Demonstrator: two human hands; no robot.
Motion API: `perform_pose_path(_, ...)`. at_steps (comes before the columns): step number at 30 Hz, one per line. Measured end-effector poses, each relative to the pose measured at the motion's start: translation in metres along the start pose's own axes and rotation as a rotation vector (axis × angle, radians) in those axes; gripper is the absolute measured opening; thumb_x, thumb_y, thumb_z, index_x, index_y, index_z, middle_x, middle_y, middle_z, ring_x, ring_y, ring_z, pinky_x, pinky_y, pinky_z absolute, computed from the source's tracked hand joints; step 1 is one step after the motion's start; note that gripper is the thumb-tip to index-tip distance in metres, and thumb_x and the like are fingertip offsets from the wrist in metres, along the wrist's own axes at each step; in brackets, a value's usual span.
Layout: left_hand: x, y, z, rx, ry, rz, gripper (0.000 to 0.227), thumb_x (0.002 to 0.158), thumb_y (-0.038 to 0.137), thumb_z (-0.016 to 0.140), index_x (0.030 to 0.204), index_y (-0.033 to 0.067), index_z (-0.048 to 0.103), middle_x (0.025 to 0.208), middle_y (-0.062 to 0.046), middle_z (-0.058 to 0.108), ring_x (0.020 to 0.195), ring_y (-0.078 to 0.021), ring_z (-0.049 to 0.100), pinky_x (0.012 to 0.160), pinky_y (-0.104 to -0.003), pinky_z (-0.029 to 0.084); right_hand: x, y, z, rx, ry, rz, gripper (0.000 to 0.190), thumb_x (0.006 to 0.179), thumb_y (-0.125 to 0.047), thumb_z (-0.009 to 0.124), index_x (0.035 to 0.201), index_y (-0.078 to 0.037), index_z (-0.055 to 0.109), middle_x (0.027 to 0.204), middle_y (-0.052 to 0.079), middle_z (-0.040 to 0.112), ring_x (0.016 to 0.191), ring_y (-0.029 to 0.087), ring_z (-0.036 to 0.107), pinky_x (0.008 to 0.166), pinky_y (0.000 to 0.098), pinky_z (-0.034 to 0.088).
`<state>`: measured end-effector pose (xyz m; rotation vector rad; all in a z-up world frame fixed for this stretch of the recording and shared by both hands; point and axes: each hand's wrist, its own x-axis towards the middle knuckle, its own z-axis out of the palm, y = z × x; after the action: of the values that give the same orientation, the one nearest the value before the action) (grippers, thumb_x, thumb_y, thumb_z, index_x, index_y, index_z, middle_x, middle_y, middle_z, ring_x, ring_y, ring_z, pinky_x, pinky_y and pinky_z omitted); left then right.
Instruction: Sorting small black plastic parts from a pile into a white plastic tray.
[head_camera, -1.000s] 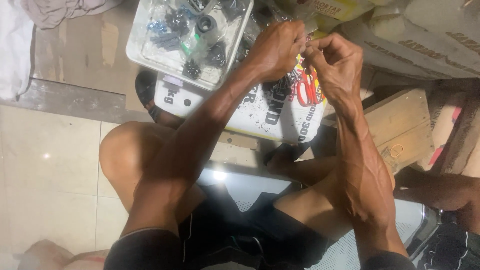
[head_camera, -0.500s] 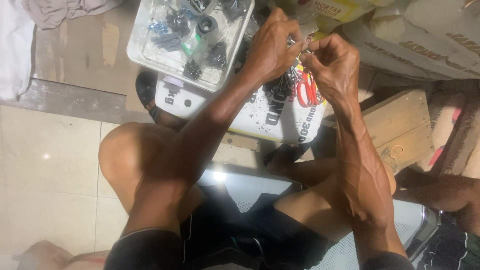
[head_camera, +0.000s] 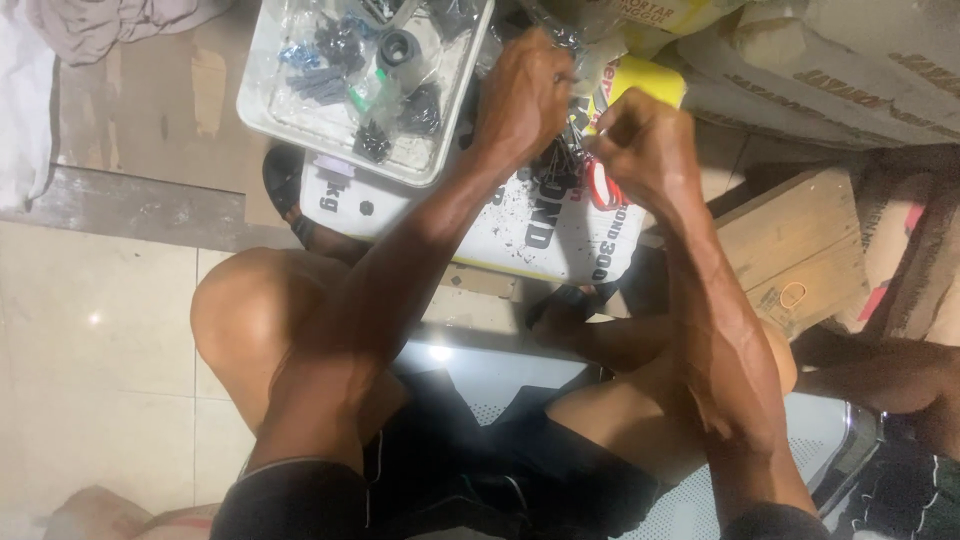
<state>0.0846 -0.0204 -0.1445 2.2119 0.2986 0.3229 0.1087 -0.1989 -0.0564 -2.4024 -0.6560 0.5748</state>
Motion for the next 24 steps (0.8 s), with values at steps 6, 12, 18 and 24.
perform_pose_path(6,-0.015,0.011,-0.019,-0.06,-0.185,-0.332,0.043,0.098,-0.011,0.045,0.135,0.0027,0.062,0.089,-0.014,0.077,0.06,-0.0196,0.076,0.042,-0.028,0.064,0.015,0.052,0.063,-0.436,0.015,-0.115,0.025,0.094,0.023,0.057,0.099,0.001,0.07,0.07,0.011,0.068,0.052,0.023,0.07,0.044,0.03,0.063)
perform_pose_path(12,0.006,0.011,-0.051,-0.207,0.039,-0.177,0.007,0.092,0.007,0.065,0.092,0.0086,0.072,0.081,-0.005,0.081,0.064,-0.015,0.08,0.052,-0.026,0.068,0.03,0.04,0.083,-0.612,0.001,-0.102,0.037,0.104,0.004,0.055,0.068,-0.005,0.051,0.065,0.007,0.056,0.049,0.021,0.053,0.046,0.0397,0.049)
perform_pose_path(18,0.006,0.013,-0.051,-0.256,0.052,-0.121,0.006,0.091,0.013,0.065,0.088,0.0117,0.07,0.09,-0.008,0.081,0.086,-0.0263,0.082,0.07,-0.039,0.069,0.067,0.051,0.132,-0.369,0.146,-0.279,0.025,0.079,0.005,0.067,0.063,-0.008,0.053,0.052,0.01,0.056,0.039,0.024,0.05,0.038,0.0403,0.042)
perform_pose_path(24,0.001,0.027,-0.077,-0.336,0.04,-0.107,0.01,0.088,0.014,0.066,0.078,0.0132,0.066,0.072,-0.001,0.076,0.064,-0.0151,0.075,0.054,-0.029,0.064,0.085,0.042,0.164,0.003,0.151,-0.053,0.021,0.112,-0.031,0.046,0.103,-0.013,0.049,0.067,0.006,0.055,0.049,0.018,0.051,0.044,0.0312,0.048)
